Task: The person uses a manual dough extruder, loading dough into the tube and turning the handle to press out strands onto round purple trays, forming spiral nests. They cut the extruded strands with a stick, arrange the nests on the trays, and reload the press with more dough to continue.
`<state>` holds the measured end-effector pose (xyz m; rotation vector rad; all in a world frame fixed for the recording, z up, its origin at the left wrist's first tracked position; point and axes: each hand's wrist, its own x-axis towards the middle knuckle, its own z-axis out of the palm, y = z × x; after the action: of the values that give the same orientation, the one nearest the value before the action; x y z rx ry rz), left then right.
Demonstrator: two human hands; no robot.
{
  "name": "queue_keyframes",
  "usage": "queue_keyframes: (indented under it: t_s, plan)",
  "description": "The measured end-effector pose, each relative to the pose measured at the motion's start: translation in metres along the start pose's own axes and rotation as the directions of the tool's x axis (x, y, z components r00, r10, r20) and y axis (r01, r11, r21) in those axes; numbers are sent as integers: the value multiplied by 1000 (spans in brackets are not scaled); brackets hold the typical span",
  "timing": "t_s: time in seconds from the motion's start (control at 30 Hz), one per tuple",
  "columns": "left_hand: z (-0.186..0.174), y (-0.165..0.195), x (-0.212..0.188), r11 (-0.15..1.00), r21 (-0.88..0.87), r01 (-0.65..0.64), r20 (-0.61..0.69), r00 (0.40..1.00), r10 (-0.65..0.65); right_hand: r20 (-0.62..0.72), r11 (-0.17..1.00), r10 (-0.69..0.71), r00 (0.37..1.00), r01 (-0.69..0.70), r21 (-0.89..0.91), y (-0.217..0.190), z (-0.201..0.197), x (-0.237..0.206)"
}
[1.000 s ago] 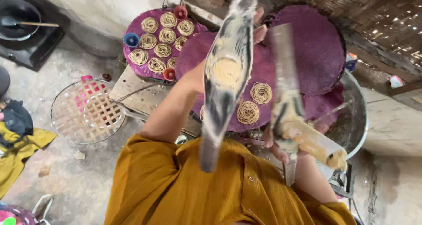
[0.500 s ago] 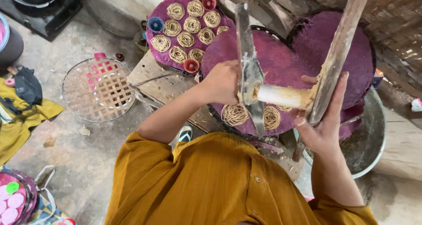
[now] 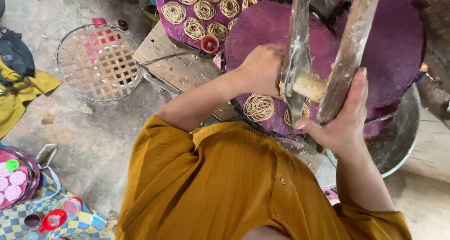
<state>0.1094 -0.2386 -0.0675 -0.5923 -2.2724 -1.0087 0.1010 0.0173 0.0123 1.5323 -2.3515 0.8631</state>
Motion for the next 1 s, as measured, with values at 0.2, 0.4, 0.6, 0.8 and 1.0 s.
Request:
queue_keyframes:
  t_s: [0.2,0.4,0.6,0.8,1.0]
  plan:
    - [-10,-28,12,974,-197,114,146,986,-85,540,403,177,823,-561,723,36,-4,8]
    - [-73,-59,62,-289,-939,188,127,968,216,619,-88,-11,786,-617,782,67,15,-47]
    - [-63,-67,80,-168,-985,-32,-107,879,464,725,-74,-202,659,-748,659,101,5,-34]
    - [-38,-113,72,-321,-944,-80,-36,989,-140,830,56,203,520,-852,521,80,5,-2]
    - [-42,-133,50,-372,-914,-162,-98,978,-185,745,120,494,449,-884,453,96,36,-14]
